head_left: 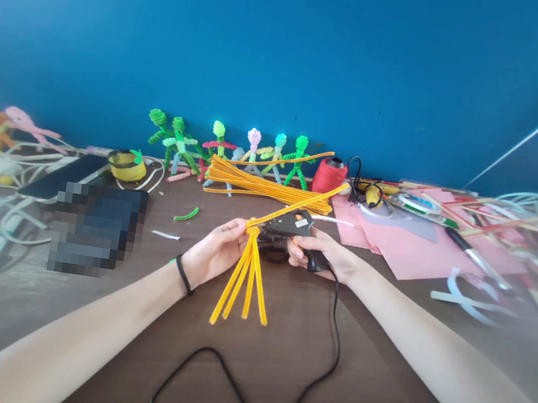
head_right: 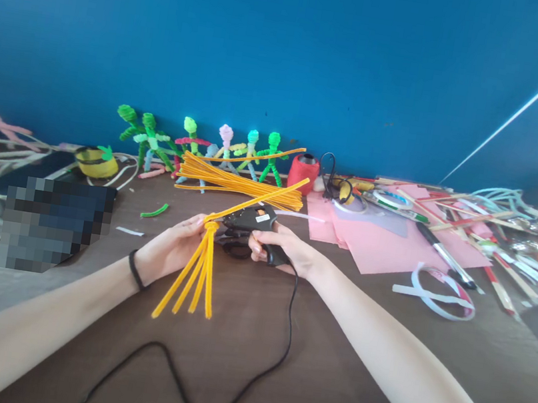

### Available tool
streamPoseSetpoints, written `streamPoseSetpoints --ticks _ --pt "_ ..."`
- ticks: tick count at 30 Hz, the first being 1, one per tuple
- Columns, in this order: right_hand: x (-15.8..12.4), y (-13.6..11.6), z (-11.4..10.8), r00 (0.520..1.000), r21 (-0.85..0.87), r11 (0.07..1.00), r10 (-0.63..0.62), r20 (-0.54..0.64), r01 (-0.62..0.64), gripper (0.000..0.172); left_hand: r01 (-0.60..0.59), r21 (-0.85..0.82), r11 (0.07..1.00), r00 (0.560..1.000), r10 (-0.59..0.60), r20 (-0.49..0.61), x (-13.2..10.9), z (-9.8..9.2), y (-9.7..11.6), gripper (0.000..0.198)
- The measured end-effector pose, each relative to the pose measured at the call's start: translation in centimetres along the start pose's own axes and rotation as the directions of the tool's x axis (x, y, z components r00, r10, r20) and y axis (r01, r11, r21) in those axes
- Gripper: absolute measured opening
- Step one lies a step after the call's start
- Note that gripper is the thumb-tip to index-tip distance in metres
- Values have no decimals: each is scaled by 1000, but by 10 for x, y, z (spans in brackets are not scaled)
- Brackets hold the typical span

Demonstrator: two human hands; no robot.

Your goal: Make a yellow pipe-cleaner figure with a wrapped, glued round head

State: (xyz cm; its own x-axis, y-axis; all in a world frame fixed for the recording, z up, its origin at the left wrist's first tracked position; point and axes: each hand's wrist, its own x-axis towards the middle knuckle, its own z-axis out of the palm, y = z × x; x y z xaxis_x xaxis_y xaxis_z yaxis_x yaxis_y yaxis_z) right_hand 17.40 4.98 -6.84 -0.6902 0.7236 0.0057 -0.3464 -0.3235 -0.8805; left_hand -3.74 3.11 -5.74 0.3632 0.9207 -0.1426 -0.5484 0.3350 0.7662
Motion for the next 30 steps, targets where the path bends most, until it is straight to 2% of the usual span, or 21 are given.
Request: streamPoseSetpoints --ticks 10,19,22,25,27,30 --pt "-1 -2 2 994 34 999 38 -99 -35 11 -10 -32 999 1000 10 12 1 1 0 9" --pt "5 2 -4 947 161 986 96 -306 -48 7 -5 -38 999 999 4 -32 -1 2 2 7" --pt "7 1 -1 935 198 977 136 -328 -73 15 15 -34 999 999 -16 -28 -1 0 2 3" --pt "9 2 6 922 121 992 63 -382 -17 13 53 -52 997 999 -52 5 -1 -2 3 4" --pt "10 3 11 894 -6 1000 -23 -447 23 10 76 -60 995 997 -75 17 -2 -1 3 4" --pt "12 5 17 850 -192 981 -119 -513 22 17 88 -54 995 996 -87 17 -2 0 3 3"
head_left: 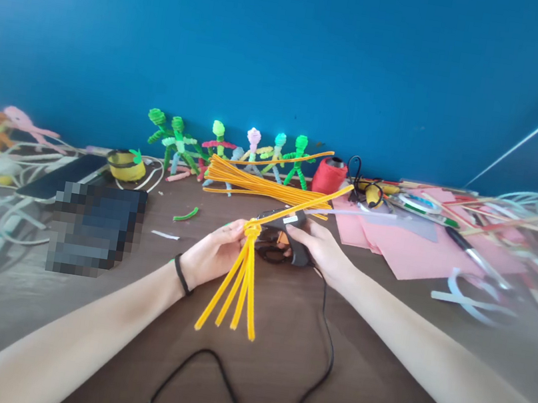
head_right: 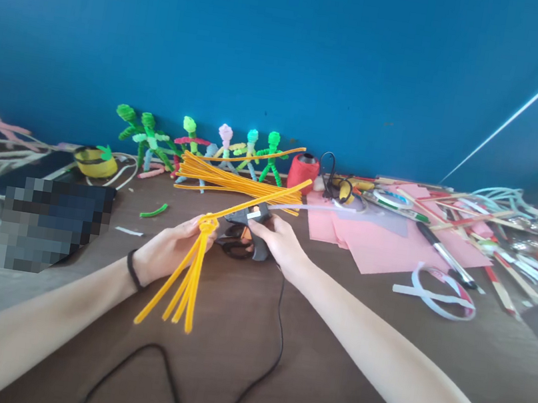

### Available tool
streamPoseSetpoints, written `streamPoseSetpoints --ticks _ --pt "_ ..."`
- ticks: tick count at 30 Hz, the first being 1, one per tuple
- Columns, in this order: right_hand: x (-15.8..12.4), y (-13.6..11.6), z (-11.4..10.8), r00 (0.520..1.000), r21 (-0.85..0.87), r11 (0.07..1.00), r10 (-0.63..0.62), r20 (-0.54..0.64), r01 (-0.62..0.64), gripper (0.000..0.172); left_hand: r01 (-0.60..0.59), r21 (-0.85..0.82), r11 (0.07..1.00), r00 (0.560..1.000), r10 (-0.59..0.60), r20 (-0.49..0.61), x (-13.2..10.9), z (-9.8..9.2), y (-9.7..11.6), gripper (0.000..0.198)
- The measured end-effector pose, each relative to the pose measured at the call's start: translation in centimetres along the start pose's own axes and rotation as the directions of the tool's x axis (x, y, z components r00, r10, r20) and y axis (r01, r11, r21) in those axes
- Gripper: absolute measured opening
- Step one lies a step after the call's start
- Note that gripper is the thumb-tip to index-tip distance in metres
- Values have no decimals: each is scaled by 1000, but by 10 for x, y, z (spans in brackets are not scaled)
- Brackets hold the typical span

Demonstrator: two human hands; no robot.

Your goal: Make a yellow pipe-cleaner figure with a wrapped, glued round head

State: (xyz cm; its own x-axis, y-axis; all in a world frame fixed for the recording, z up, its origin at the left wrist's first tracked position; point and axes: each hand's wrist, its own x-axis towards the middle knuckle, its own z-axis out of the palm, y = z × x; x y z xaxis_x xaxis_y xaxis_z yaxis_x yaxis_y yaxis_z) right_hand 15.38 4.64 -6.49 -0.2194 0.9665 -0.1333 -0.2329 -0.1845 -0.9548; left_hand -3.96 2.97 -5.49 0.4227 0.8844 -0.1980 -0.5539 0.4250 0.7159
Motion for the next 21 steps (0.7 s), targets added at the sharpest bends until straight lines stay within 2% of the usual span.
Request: streamPoseSetpoints --ticks 3,5,7,10,14,18,21 --pt "0 -2 1 996 -163 986 -51 -73 38 23 3 8 1000 1000 -3 25 1 -2 -2 6" --pt "1 -5 -2 987 -327 943 -111 -115 68 24 0 12 1000 999 -1 46 2 -5 -3 7" --pt "2 -7 -5 980 -523 849 -157 -119 72 26 -7 13 1000 998 6 55 3 -7 -4 9" --pt "3 -10 -13 983 -739 672 -160 -90 42 38 -5 16 1000 999 4 43 3 -9 -5 8" --pt "4 -11 -20 974 -863 498 -226 -32 87 46 20 15 1000 999 -20 25 1 -7 -4 5" --pt "4 -12 -19 971 -939 344 -230 -58 26 48 13 10 1000 999 -14 29 1 -7 -5 6" --pt "1 -15 -15 964 -969 245 -259 -57 9 43 1 14 1000 999 -1 41 2 -8 -6 8"
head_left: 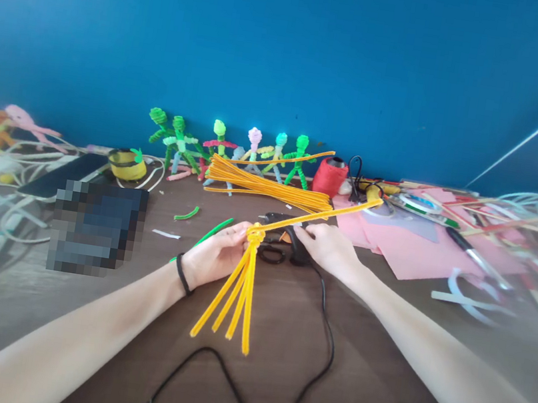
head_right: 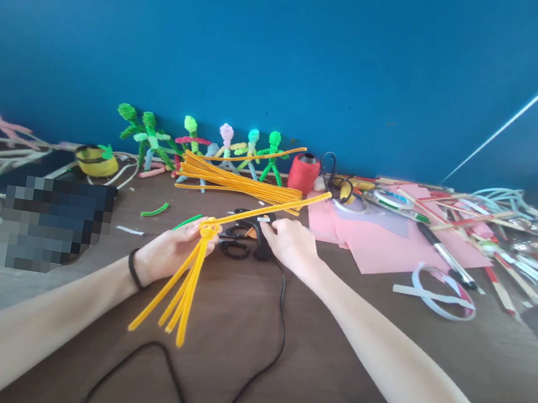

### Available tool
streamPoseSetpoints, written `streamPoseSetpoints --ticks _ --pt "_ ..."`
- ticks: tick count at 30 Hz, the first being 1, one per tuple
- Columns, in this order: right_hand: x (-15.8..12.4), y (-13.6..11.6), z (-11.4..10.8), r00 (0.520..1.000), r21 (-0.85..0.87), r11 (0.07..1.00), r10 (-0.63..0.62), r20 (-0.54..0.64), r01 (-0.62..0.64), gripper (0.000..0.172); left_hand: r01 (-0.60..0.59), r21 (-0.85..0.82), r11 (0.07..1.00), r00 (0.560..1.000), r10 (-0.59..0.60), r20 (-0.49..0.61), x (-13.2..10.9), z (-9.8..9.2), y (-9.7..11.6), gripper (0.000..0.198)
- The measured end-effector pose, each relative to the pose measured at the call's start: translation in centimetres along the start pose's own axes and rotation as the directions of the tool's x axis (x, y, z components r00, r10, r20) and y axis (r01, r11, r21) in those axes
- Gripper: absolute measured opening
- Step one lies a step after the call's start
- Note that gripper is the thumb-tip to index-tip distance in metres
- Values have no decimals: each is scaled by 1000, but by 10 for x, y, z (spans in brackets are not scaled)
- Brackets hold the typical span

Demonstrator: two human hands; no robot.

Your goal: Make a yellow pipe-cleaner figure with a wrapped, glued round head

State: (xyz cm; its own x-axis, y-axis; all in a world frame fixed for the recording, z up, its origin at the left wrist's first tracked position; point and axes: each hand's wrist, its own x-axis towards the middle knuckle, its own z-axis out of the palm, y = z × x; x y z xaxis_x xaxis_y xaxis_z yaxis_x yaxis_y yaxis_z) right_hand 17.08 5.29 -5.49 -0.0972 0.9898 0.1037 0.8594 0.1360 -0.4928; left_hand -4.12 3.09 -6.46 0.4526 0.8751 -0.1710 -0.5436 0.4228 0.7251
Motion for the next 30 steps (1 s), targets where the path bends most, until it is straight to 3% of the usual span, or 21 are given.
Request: streamPoseSetpoints --ticks 3,6,9,11,13,15,21,30 --pt "-8 -10 -6 997 -32 997 -71 15 72 39 -20 13 1000 1000 20 0 0 0 0 6" --pt "-23 -26 -15 965 87 965 -255 62 249 41 -32 39 999 999 32 -1 0 2 1 5" --pt "-35 -41 -23 832 140 823 -530 -163 551 33 -35 64 997 999 33 32 -1 3 2 7" --pt "-38 -46 -25 733 78 749 -613 -297 658 20 -42 78 996 997 37 67 -1 3 2 8" --pt "-37 -47 -24 685 -9 730 -645 -338 683 13 -45 93 995 995 36 96 -1 2 1 7" --pt "-34 -45 -22 697 -38 744 -641 -323 667 12 -38 110 993 994 26 107 -1 2 0 7" --pt "-29 -40 -14 857 179 838 -496 -141 515 11 -24 123 992 994 11 105 0 1 -1 9" --pt "-31 -44 -20 927 531 796 -371 48 291 14 -4 65 998 992 -4 122 0 2 -1 12"
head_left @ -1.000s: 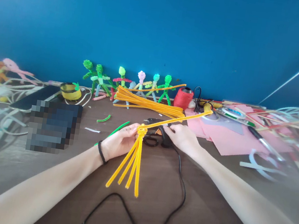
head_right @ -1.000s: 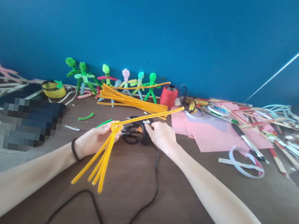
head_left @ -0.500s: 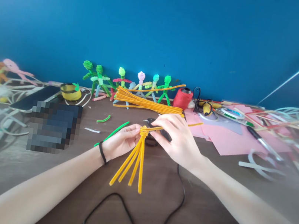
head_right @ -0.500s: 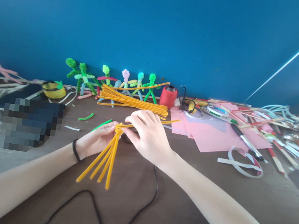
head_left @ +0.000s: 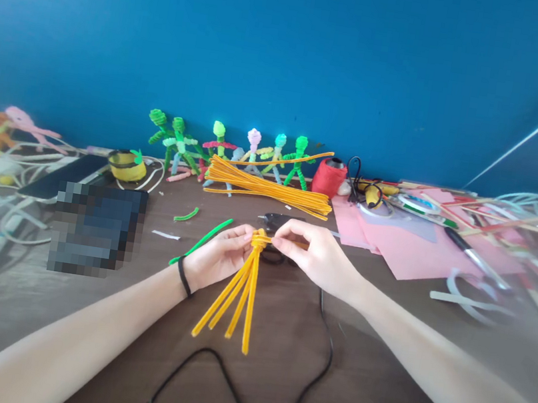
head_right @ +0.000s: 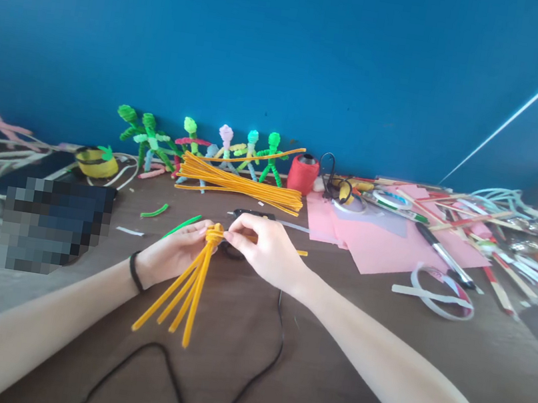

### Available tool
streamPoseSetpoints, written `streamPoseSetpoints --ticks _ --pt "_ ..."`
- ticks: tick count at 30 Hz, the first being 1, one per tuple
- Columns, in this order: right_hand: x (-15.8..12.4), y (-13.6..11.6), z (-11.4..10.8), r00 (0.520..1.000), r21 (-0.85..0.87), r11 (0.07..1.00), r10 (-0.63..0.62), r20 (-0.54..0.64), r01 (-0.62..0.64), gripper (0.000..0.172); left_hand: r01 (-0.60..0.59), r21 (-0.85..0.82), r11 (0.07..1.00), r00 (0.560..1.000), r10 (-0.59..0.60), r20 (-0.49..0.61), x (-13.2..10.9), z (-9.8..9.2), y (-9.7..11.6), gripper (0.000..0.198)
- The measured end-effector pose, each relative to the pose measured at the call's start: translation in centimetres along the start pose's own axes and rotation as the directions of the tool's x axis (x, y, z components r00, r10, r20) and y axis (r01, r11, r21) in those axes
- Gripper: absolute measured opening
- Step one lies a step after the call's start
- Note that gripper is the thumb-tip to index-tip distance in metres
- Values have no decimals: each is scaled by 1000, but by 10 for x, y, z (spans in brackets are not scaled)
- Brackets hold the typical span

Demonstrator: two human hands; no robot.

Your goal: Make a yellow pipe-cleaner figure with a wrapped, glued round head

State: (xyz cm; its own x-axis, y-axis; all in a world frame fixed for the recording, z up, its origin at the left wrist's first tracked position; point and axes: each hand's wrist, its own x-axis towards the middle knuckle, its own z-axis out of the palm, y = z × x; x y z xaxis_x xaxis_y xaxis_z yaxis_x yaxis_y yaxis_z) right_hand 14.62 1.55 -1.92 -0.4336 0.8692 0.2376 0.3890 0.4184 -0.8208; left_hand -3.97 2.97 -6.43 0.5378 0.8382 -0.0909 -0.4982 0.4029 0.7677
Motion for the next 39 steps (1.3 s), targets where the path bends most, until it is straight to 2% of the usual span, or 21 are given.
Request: streamPoseSetpoints --ticks 6,16,24,29,39 --pt "2 2 -2 995 48 995 88 49 -90 17 -1 7 1000 1000 1 -11 0 2 0 14" --pt "6 12 -1 972 198 960 166 166 -198 20 3 11 1000 1000 -2 -27 1 -2 -2 20" --pt "6 16 0 912 343 858 289 292 -382 21 11 29 1000 999 -13 40 -1 0 -2 22" --pt "5 20 3 925 438 831 220 309 -344 24 21 27 999 998 -23 64 -2 2 -2 22" --pt "3 21 5 942 543 793 112 316 -276 16 35 1 999 993 -35 111 -3 8 0 20"
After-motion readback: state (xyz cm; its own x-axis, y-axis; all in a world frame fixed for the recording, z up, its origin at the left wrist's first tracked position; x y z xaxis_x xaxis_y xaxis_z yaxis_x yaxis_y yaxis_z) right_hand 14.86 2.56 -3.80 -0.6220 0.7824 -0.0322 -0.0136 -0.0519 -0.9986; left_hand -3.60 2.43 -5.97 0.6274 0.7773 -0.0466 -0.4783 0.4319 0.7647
